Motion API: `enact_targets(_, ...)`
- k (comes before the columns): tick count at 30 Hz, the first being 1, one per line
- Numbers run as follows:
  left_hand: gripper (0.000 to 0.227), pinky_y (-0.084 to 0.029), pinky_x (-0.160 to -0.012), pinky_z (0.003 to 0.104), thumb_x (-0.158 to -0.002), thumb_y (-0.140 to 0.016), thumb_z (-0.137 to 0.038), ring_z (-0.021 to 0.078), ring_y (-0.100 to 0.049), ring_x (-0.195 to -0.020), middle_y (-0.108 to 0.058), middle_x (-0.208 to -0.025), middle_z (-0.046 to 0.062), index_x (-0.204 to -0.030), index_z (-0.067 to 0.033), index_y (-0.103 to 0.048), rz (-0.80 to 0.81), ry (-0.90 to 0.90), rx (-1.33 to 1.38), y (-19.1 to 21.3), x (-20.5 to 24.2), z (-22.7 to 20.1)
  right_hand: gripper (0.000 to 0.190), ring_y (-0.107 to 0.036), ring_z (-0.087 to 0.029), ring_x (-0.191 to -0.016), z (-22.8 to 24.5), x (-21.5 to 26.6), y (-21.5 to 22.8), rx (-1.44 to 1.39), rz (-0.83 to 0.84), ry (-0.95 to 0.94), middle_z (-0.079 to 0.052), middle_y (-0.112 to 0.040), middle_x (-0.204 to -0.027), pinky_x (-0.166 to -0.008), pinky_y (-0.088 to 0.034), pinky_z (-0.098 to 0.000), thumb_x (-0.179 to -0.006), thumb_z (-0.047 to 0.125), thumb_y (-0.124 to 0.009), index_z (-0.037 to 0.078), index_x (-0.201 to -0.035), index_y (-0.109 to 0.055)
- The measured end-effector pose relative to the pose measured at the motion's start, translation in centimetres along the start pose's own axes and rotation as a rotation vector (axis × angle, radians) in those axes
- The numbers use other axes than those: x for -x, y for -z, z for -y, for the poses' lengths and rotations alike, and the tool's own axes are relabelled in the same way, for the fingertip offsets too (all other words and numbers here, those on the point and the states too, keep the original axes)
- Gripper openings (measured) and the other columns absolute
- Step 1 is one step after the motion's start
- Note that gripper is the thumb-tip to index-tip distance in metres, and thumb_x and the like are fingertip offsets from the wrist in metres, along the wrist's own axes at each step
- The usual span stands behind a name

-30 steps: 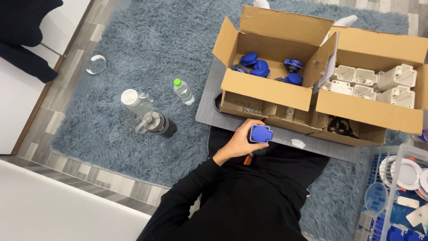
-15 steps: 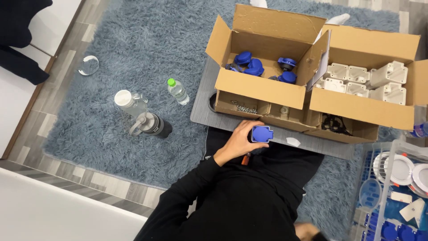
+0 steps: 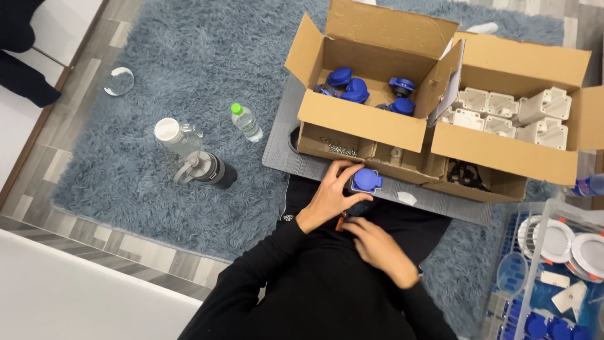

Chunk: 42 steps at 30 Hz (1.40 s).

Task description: Assemble electrical socket components by joining plastic parts and using a screwdriver to fasten them

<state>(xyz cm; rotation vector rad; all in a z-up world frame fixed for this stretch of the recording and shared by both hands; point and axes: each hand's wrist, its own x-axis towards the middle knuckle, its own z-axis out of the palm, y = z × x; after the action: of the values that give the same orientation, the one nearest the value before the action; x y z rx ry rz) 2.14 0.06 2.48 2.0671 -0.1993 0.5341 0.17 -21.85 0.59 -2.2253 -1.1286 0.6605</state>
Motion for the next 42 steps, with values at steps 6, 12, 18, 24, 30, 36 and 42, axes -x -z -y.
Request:
enact_targets(6, 0.079, -0.060, -0.105, 0.051, -0.083, -0.095, -0.045, 0.0427, -0.069, -0.123, -0.058, -0.134, 0.019, -0.146, -0.0071, -0.064, -0.140, -0.058, -0.023, 1.8, 1.0, -0.6, 0.051, -0.070, -0.049, -0.122, 1.7, -4.0, -1.1, 0.103, 0.158, -0.038, -0.017, -0.067, -0.142, -0.097, -0.063, -0.0591, -0.091, -0.008, -0.054, 0.014, -0.133, -0.073)
enact_targets(12, 0.057, -0.060, -0.102, 0.046, -0.088, -0.094, -0.032, 0.0355, -0.071, -0.119, -0.065, -0.129, 0.013, -0.135, -0.0089, -0.071, -0.111, -0.152, -0.008, 3.2, 4.2, 0.1, 0.034, -0.074, -0.043, -0.110, -3.6, -5.3, -4.2, 0.181, 0.104, 0.024, -0.016, -0.076, -0.116, -0.094, -0.062, -0.0538, -0.095, 0.004, -0.063, 0.012, -0.125, -0.076)
enact_targets(18, 0.035, -0.061, -0.087, 0.040, -0.095, -0.087, -0.028, 0.0287, -0.074, -0.103, -0.071, -0.116, 0.007, -0.124, -0.0130, -0.076, 0.031, -0.229, 0.048, 4.2, 6.0, -1.3, 0.042, -0.074, -0.034, -0.109, -6.7, -3.9, -4.4, 0.132, -0.153, 0.046, -0.008, -0.071, -0.109, -0.094, -0.061, -0.0488, -0.089, 0.012, -0.075, 0.019, -0.129, -0.064)
enact_targets(24, 0.024, -0.059, -0.080, 0.037, -0.099, -0.082, -0.025, 0.0274, -0.075, -0.097, -0.074, -0.108, 0.006, -0.119, -0.0126, -0.077, 0.108, -0.229, 0.047, 4.1, 5.5, -0.9, 0.040, -0.079, -0.034, -0.103, -4.5, -1.7, -0.8, -0.001, -0.548, -0.059, -0.013, -0.076, -0.112, -0.086, -0.067, -0.0407, -0.098, 0.016, -0.078, 0.013, -0.137, -0.066)
enact_targets(30, 0.027, -0.056, -0.082, 0.043, -0.102, -0.077, -0.032, 0.0308, -0.072, -0.099, -0.072, -0.107, 0.009, -0.120, -0.0118, -0.074, 0.337, -0.205, -0.054, 2.3, 7.6, 2.7, 0.021, -0.082, -0.031, -0.100, -0.2, 1.1, 2.5, -0.062, -0.622, -0.007, -0.013, -0.080, -0.116, -0.080, -0.069, -0.0344, -0.101, 0.010, -0.076, 0.006, -0.121, -0.073)
enact_targets(36, 0.038, -0.047, -0.102, 0.059, -0.090, -0.083, -0.042, 0.0359, -0.062, -0.116, -0.065, -0.115, 0.012, -0.111, -0.0126, -0.073, 0.297, -0.231, -0.393, 1.7, 9.9, 9.8, 0.020, -0.085, -0.034, -0.096, 2.0, 5.7, 6.7, -0.434, -0.708, -0.077, -0.016, -0.084, -0.117, -0.074, -0.069, -0.0380, -0.084, 0.000, -0.089, 0.000, -0.100, -0.076)
enact_targets(42, 0.041, -0.036, -0.120, 0.054, -0.102, -0.072, -0.046, 0.0348, -0.058, -0.133, -0.065, -0.138, 0.014, -0.126, -0.0134, -0.072, 0.323, -0.098, -0.497, 3.2, 8.4, 9.2, 0.043, -0.076, -0.044, -0.087, 4.6, 3.3, 12.0, -0.291, -1.084, 0.429, -0.041, -0.067, -0.112, -0.064, -0.067, -0.0382, -0.104, 0.012, -0.070, 0.006, -0.123, -0.032)
